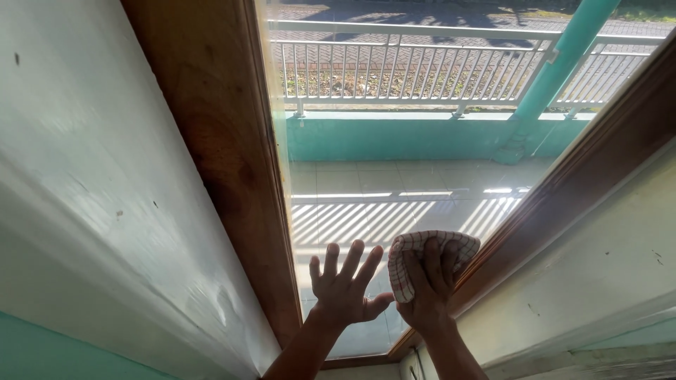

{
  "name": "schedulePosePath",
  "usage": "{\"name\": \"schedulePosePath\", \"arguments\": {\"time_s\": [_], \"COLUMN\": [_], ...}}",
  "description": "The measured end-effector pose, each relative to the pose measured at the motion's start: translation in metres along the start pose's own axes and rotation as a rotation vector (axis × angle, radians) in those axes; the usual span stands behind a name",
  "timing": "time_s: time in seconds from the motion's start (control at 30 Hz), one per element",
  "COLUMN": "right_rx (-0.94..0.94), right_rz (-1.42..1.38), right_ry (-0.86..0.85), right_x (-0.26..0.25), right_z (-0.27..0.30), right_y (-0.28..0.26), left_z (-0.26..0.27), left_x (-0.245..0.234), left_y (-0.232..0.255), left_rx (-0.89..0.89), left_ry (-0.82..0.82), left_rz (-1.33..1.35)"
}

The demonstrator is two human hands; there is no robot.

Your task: Wiping a glass door with a checkered cloth.

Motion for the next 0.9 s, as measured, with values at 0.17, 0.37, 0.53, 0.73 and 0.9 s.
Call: {"name": "schedulePosePath", "arguments": {"time_s": [0.17, 0.37, 0.53, 0.73, 0.9], "right_rx": [-0.047, -0.059, -0.054, -0.06, -0.083], "right_rz": [-0.058, -0.022, -0.074, -0.075, -0.089], "right_ry": [0.034, 0.035, -0.008, -0.02, -0.002], "right_x": [-0.004, -0.005, -0.011, -0.023, -0.022], "right_z": [-0.033, -0.027, -0.016, -0.081, -0.072], "right_y": [0.0, 0.005, 0.009, -0.003, 0.0], "left_z": [0.003, -0.003, -0.013, -0.039, -0.055], "left_x": [0.001, -0.002, -0.01, -0.009, -0.006], "left_y": [-0.001, 0.001, 0.005, 0.0, -0.006], "left_rx": [0.006, 0.001, -0.051, -0.031, 0.006], "left_ry": [0.001, 0.001, -0.056, -0.014, -0.051], "left_rz": [0.003, 0.021, 0.094, 0.092, 0.043]}}
Point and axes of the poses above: each hand's wrist, its own z-axis away from the middle knuckle, its own x-axis out of the palm, y = z × x, the point moved 4 cm from there along -z, towards the middle knuckle, and after that the axes turned 13 degrees about y, right-handed, at the moved point
